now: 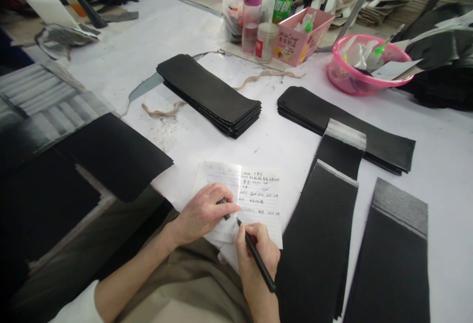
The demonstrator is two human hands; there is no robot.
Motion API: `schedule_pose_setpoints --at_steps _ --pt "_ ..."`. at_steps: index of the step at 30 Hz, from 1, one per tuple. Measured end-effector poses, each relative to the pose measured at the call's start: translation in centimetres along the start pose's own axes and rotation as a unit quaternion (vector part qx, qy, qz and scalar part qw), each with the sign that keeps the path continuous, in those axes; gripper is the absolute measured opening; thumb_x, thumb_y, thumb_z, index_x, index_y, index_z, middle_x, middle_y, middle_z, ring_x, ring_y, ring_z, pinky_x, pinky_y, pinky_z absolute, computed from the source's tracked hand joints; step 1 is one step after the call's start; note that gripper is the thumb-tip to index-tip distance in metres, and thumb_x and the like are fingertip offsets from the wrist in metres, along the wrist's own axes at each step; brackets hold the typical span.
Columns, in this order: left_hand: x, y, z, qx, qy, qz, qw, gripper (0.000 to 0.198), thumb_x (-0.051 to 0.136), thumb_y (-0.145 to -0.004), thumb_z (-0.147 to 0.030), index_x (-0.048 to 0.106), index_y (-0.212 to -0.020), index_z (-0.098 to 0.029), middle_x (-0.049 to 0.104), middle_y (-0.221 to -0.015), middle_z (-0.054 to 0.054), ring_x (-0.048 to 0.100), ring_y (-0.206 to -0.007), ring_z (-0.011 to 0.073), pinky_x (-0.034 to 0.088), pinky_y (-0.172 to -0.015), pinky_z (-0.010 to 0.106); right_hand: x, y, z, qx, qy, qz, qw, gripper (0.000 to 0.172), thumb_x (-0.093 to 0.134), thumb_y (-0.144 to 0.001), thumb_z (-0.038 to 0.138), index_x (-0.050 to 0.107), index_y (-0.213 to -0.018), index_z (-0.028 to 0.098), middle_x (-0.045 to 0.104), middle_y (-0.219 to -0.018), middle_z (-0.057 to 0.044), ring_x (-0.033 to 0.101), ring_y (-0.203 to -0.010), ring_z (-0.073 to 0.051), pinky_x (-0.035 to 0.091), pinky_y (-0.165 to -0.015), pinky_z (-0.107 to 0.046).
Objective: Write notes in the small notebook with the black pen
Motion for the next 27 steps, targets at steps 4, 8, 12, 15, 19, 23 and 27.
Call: schedule_pose_setpoints --at_steps 4,8,12,15,19,23,27 --pt "0.0 0.03 0.02 0.0 0.002 0.005 1.0 0.024 0.052 -0.092 -0.01 0.063 -0.109 -0.023 0.056 -0.103 0.004 0.048 -0.1 0.0203 0.042 -0.092 0.037 0.03 0.13 -0.33 0.023 -0.007 -0.002 1.0 0.019 0.061 -0.094 0.032 0.058 -0.079 0.019 0.063 -0.068 0.003 0.059 -0.055 -0.011 0.042 -0.054 -0.022" --pt "-0.06 -0.01 -0.01 -0.001 0.004 0.002 1.0 0.023 0.051 -0.094 -0.012 0.063 -0.109 -0.023 0.056 -0.102 0.004 0.048 -0.099 0.0197 0.042 -0.091 0.036 -0.25 0.36 -0.82 0.058 -0.017 -0.027 0.998 0.021 0.063 -0.092 0.035 0.059 -0.079 0.019 0.064 -0.069 0.002 0.061 -0.058 -0.013 0.043 -0.055 -0.023" --pt "-0.03 -0.06 -0.02 -0.001 0.004 0.001 1.0 0.023 0.051 -0.093 -0.012 0.063 -0.109 -0.023 0.055 -0.102 0.004 0.048 -0.099 0.0195 0.042 -0.091 0.036 -0.28 0.39 -0.74 0.055 0.001 -0.028 0.998 0.022 0.063 -0.092 0.036 0.059 -0.079 0.019 0.063 -0.068 0.003 0.061 -0.057 -0.013 0.044 -0.057 -0.023" --pt "0.04 -0.07 0.02 -0.001 0.002 0.006 1.0 0.023 0.052 -0.092 -0.012 0.063 -0.109 -0.023 0.055 -0.102 0.004 0.048 -0.099 0.02 0.042 -0.091 0.036 -0.27 0.32 -0.54 0.042 0.008 -0.024 0.999 0.021 0.062 -0.093 0.035 0.059 -0.079 0.019 0.062 -0.067 0.003 0.06 -0.054 -0.012 0.044 -0.057 -0.023" --pt "0.03 -0.02 0.07 -0.001 0.001 0.005 1.0 0.024 0.053 -0.092 -0.011 0.063 -0.109 -0.023 0.055 -0.101 0.004 0.048 -0.099 0.0202 0.043 -0.091 0.037 -0.28 0.21 -0.53 0.036 0.017 -0.023 0.999 0.022 0.062 -0.093 0.035 0.058 -0.078 0.02 0.061 -0.066 0.004 0.059 -0.053 -0.011 0.043 -0.055 -0.022" --pt "0.05 0.02 0.08 -0.001 0.001 0.005 1.0 0.024 0.052 -0.092 -0.011 0.063 -0.11 -0.023 0.056 -0.102 0.004 0.048 -0.1 0.0206 0.043 -0.091 0.037 -0.19 0.13 -0.38 0.02 0.012 -0.015 1.0 0.021 0.061 -0.093 0.033 0.058 -0.079 0.019 0.062 -0.066 0.003 0.059 -0.053 -0.011 0.042 -0.053 -0.022" --pt "-0.04 -0.03 0.04 -0.002 0.0 0.001 1.0 0.024 0.051 -0.093 -0.012 0.064 -0.11 -0.024 0.056 -0.102 0.004 0.048 -0.1 0.0203 0.043 -0.091 0.037 -0.16 0.15 -0.37 0.029 0.005 -0.013 0.999 0.021 0.061 -0.093 0.033 0.057 -0.077 0.019 0.063 -0.067 0.003 0.059 -0.053 -0.011 0.042 -0.053 -0.022"
Point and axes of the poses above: each hand's wrist, its own y-axis away from the middle knuckle, its own x-axis out of the palm, z = x × y, the point moved 6 cm from there along -y, towards the middle knuckle
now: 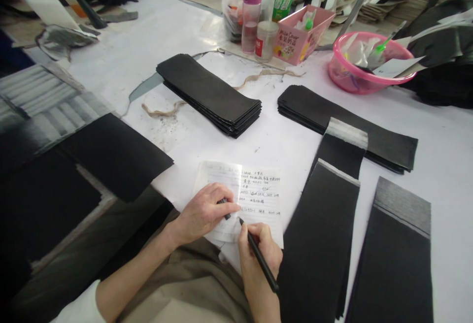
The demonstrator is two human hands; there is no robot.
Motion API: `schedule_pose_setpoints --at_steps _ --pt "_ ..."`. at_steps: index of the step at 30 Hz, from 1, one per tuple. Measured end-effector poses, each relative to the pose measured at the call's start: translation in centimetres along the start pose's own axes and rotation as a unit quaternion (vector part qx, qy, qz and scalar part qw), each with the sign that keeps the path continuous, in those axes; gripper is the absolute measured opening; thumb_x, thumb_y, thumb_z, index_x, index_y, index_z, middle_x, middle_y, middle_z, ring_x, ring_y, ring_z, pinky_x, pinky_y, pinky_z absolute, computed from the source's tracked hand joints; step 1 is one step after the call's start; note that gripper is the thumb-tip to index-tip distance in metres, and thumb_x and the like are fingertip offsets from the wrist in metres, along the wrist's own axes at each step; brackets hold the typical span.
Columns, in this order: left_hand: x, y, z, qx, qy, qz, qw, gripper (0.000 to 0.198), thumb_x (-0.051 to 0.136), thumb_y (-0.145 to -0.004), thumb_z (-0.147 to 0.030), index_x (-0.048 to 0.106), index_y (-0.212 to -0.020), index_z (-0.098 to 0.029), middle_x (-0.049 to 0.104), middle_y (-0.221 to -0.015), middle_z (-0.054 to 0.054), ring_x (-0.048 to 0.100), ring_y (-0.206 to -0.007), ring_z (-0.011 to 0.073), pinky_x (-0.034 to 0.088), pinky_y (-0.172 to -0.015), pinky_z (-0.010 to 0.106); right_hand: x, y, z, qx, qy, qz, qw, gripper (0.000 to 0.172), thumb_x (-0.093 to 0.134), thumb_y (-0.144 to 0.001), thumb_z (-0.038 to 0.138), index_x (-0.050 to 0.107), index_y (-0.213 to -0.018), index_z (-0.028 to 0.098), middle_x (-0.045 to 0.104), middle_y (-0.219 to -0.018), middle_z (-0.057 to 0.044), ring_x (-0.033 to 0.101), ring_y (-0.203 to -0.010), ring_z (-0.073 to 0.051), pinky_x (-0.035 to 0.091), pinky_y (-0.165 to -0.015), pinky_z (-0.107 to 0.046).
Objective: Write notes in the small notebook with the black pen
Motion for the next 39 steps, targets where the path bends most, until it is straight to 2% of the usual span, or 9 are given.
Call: schedule_pose_setpoints --at_steps 6,15,22,39 --pt "-0.05 -0.07 -0.06 -0.001 0.0 0.001 1.0 0.024 0.052 -0.093 -0.012 0.064 -0.11 -0.024 0.056 -0.102 0.004 0.049 -0.1 0.0196 0.044 -0.092 0.037 -0.12 -0.02 -0.02 0.013 0.007 -0.015 1.0 0.021 0.061 -0.093 0.034 0.058 -0.078 0.019 0.062 -0.067 0.003 0.058 -0.053 -0.012 0.043 -0.055 -0.023" --pt "-0.13 -0.09 -0.13 0.0 0.003 -0.004 1.0 0.023 0.05 -0.094 -0.013 0.064 -0.109 -0.024 0.056 -0.102 0.004 0.049 -0.1 0.0201 0.044 -0.091 0.037 -0.13 0.02 0.08 0.001 0.002 0.003 1.0 0.022 0.061 -0.092 0.033 0.056 -0.075 0.02 0.062 -0.067 0.003 0.057 -0.051 -0.011 0.043 -0.054 -0.023" --pt "-0.06 -0.03 -0.14 0.001 0.003 0.001 1.0 0.024 0.051 -0.092 -0.011 0.064 -0.109 -0.023 0.056 -0.102 0.005 0.049 -0.1 0.0204 0.043 -0.092 0.038 -0.44 0.06 -0.58 0.055 -0.019 -0.035 0.998 0.023 0.064 -0.09 0.037 0.059 -0.076 0.018 0.063 -0.066 0.001 0.058 -0.053 -0.013 0.044 -0.052 -0.023" --pt "-0.06 0.03 -0.04 0.003 0.0 -0.006 1.0 0.026 0.051 -0.092 -0.011 0.064 -0.11 -0.024 0.057 -0.102 0.005 0.049 -0.1 0.0202 0.044 -0.092 0.038 -0.35 -0.08 0.13 -0.004 0.02 -0.017 1.0 0.024 0.06 -0.093 0.034 0.055 -0.075 0.019 0.062 -0.066 0.002 0.057 -0.051 -0.012 0.042 -0.051 -0.023"
Point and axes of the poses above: each hand's wrist, its own y-axis away from the middle knuckle, its own x-axis out of the palm, z = x × y, the point moved 6 cm from there along -y, towards the middle knuckle
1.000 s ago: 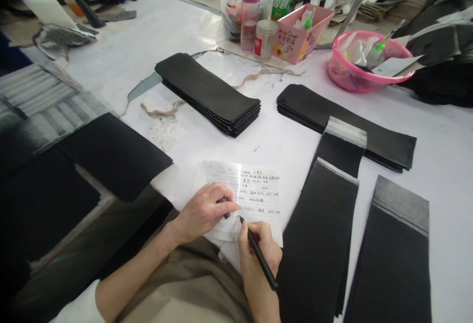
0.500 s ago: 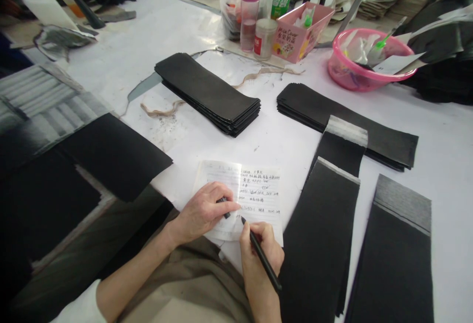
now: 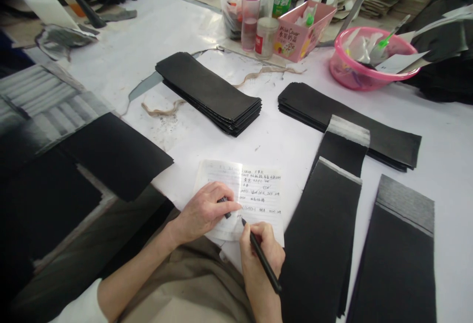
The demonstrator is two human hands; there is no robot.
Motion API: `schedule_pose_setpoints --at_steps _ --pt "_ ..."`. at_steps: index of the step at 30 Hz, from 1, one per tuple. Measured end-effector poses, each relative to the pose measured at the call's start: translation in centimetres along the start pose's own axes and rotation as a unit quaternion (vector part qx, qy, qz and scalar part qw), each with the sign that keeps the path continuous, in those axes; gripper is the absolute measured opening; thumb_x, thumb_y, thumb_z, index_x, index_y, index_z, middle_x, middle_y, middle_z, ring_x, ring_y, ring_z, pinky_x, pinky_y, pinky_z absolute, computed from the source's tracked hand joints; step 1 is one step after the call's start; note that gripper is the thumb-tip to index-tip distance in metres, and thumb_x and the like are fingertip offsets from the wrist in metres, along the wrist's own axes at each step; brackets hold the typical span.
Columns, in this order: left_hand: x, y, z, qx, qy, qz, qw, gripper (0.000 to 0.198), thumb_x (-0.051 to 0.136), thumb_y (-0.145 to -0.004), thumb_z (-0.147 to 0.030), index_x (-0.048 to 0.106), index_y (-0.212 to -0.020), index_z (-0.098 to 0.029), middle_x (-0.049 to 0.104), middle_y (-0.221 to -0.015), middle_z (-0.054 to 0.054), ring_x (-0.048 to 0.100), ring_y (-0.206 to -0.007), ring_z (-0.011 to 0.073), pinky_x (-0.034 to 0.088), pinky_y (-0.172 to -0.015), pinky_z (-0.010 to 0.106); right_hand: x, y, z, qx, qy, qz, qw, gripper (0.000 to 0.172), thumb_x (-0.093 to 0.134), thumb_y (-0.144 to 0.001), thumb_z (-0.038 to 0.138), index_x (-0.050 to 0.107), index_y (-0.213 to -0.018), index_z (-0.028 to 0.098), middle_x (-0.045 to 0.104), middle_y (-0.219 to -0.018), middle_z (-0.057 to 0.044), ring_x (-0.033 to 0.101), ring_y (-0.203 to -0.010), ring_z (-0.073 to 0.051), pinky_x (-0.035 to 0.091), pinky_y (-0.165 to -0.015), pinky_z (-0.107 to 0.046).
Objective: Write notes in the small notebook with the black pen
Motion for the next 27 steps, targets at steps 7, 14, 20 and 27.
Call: schedule_pose_setpoints --at_steps 7,14,20,27 --pt "0.06 0.0 0.02 -0.004 0.002 0.011 1.0 0.024 0.051 -0.093 -0.013 0.063 -0.11 -0.023 0.056 -0.103 0.005 0.049 -0.1 0.0202 0.044 -0.092 0.038 0.08 0.08 -0.22 0.025 -0.003 -0.004 1.0 0.024 0.061 -0.093 0.036 0.058 -0.076 0.019 0.062 -0.064 0.002 0.057 -0.05 -0.012 0.042 -0.052 -0.023" --pt "0.05 -0.03 -0.01 -0.004 0.002 0.002 1.0 0.023 0.05 -0.094 -0.013 0.064 -0.11 -0.023 0.056 -0.102 0.005 0.049 -0.099 0.0202 0.045 -0.092 0.038 0.11 0.05 -0.4 0.046 -0.02 0.0 0.999 0.025 0.062 -0.092 0.038 0.059 -0.076 0.019 0.063 -0.065 0.001 0.057 -0.052 -0.013 0.044 -0.052 -0.023" --pt "0.05 0.03 0.05 -0.004 0.004 0.006 1.0 0.025 0.05 -0.094 -0.013 0.063 -0.111 -0.024 0.055 -0.103 0.005 0.049 -0.1 0.0207 0.044 -0.092 0.038 -0.23 0.28 -0.92 0.078 -0.029 -0.029 0.996 0.025 0.064 -0.089 0.039 0.06 -0.076 0.019 0.063 -0.064 0.0 0.059 -0.053 -0.014 0.045 -0.053 -0.023" --pt "0.14 -0.04 0.04 -0.004 0.007 0.005 1.0 0.025 0.049 -0.093 -0.012 0.063 -0.111 -0.024 0.055 -0.103 0.005 0.048 -0.1 0.0207 0.044 -0.092 0.038 -0.17 0.35 -0.8 0.065 -0.039 -0.029 0.997 0.024 0.066 -0.089 0.037 0.06 -0.076 0.018 0.062 -0.062 0.001 0.058 -0.053 -0.014 0.045 -0.053 -0.023"
Point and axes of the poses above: each hand's wrist, its own y-axis away from the middle knuckle, its own x-axis out of the palm, z = x × y, the point moved 6 cm from there along -y, towards the middle knuckle
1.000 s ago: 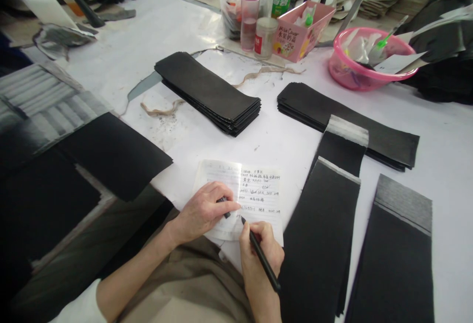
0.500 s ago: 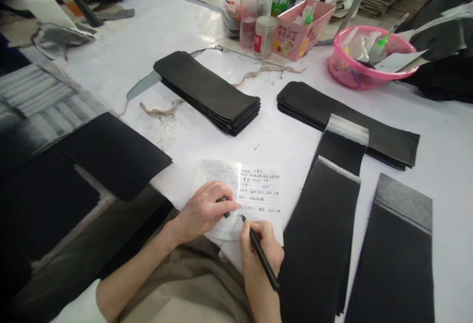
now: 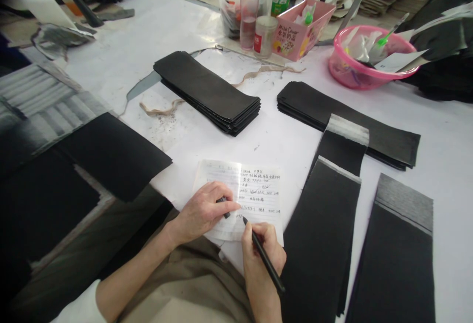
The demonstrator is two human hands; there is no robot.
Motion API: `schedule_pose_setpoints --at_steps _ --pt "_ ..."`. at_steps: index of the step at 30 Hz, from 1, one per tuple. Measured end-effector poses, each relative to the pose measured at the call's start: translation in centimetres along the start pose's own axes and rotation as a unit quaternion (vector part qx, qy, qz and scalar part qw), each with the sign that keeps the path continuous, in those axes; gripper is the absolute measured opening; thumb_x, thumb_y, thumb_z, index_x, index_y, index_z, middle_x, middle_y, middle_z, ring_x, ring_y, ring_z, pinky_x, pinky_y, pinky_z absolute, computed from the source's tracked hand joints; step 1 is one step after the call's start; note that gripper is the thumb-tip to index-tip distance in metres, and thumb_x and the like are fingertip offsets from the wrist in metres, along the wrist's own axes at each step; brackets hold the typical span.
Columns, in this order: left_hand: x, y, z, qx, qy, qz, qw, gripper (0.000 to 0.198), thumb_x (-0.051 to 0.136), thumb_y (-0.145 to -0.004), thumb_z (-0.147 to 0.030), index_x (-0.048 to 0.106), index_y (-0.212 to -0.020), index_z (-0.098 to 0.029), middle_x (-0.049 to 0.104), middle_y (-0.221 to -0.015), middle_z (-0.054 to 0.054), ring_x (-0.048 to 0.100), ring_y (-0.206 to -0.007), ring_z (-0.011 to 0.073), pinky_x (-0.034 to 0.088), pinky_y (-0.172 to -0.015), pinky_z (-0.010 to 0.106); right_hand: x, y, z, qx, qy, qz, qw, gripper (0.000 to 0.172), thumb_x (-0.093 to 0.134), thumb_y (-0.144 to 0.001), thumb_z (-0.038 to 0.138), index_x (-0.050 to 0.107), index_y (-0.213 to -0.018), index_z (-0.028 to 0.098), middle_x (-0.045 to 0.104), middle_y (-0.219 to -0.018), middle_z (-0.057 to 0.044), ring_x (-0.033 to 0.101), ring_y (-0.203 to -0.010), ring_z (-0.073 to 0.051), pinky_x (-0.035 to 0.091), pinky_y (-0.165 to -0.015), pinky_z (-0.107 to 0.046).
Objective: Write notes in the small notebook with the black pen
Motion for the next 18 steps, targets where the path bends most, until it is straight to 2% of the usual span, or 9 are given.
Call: schedule_pose_setpoints --at_steps 18 --pt "-0.07 -0.05 0.01 0.0 0.0 0.002 1.0 0.023 0.05 -0.094 -0.013 0.064 -0.11 -0.023 0.055 -0.102 0.005 0.048 -0.1 0.0203 0.043 -0.092 0.037 0.06 0.09 -0.26 0.015 0.003 0.008 1.0 0.024 0.066 -0.089 0.038 0.06 -0.077 0.018 0.062 -0.064 0.002 0.058 -0.052 -0.013 0.044 -0.054 -0.022"
Point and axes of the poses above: each hand's wrist, its own y-axis away from the middle knuckle, its own x-axis out of the palm, z = x × y, the point moved 6 cm from there along -y, towards the middle knuckle
